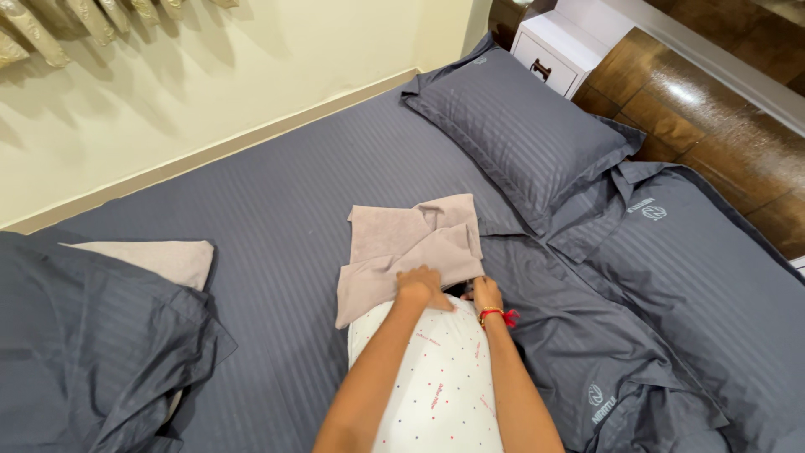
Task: The person puts a pillowcase onto a pillow on a bed, smooths the case by hand, and then repeats the action with a second pillow and pillowcase.
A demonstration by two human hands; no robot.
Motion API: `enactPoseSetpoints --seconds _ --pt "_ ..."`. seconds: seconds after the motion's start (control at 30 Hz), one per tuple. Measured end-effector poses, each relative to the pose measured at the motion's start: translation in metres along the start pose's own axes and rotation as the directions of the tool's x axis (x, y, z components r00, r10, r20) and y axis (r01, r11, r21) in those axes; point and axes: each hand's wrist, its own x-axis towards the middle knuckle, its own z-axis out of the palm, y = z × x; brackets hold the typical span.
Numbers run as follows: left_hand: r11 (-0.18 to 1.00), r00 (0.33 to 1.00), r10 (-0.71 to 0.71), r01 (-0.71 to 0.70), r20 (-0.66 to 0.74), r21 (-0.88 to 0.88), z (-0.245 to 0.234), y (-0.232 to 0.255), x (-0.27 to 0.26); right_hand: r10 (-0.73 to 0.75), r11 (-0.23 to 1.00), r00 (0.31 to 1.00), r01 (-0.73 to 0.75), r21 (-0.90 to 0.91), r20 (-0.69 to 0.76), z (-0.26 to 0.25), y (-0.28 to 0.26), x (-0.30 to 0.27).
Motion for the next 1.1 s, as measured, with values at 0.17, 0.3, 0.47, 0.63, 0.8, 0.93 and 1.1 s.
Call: enactPoseSetpoints --seconds 0.17,0.3,0.47,0.63,0.8,0.93,1.1 --pt "0.998 0.999 -0.044 0.043 -0.018 -0.049 0.037 -0.004 0.011 -0.093 0.887 0.994 0.058 0.459 0.056 0.005 0.003 0.006" --pt "0.996 0.980 -0.091 0.091 -0.179 -0.008 0.042 -0.005 -0.001 -0.197 0.923 0.978 0.206 0.326 -0.060 0.001 0.009 0.010" --pt "1.000 0.964 -0.027 0.025 -0.263 -0.009 0.050 -0.006 0.002 -0.220 0.952 0.972 0.233 0.200 -0.084 -0.013 0.015 0.005" --pt "0.996 0.994 -0.048 0.040 -0.095 -0.086 0.056 -0.014 0.011 -0.214 0.881 0.971 0.146 -0.451 -0.104 -0.043 0.013 -0.012" --pt "0.998 0.984 0.018 -0.029 -0.175 -0.061 0.053 -0.016 0.007 -0.156 0.823 0.980 0.060 -0.565 -0.122 -0.048 -0.008 -0.032" --pt "0.991 0.928 0.062 -0.100 -0.367 -0.085 0.058 -0.017 -0.009 -0.089 0.855 0.992 0.029 -0.518 -0.091 -0.052 -0.011 -0.032" --pt "0.965 0.770 0.139 -0.247 -0.622 -0.090 0.054 -0.020 -0.035 -0.295 0.857 0.955 0.251 -0.450 -0.028 -0.062 -0.008 -0.026"
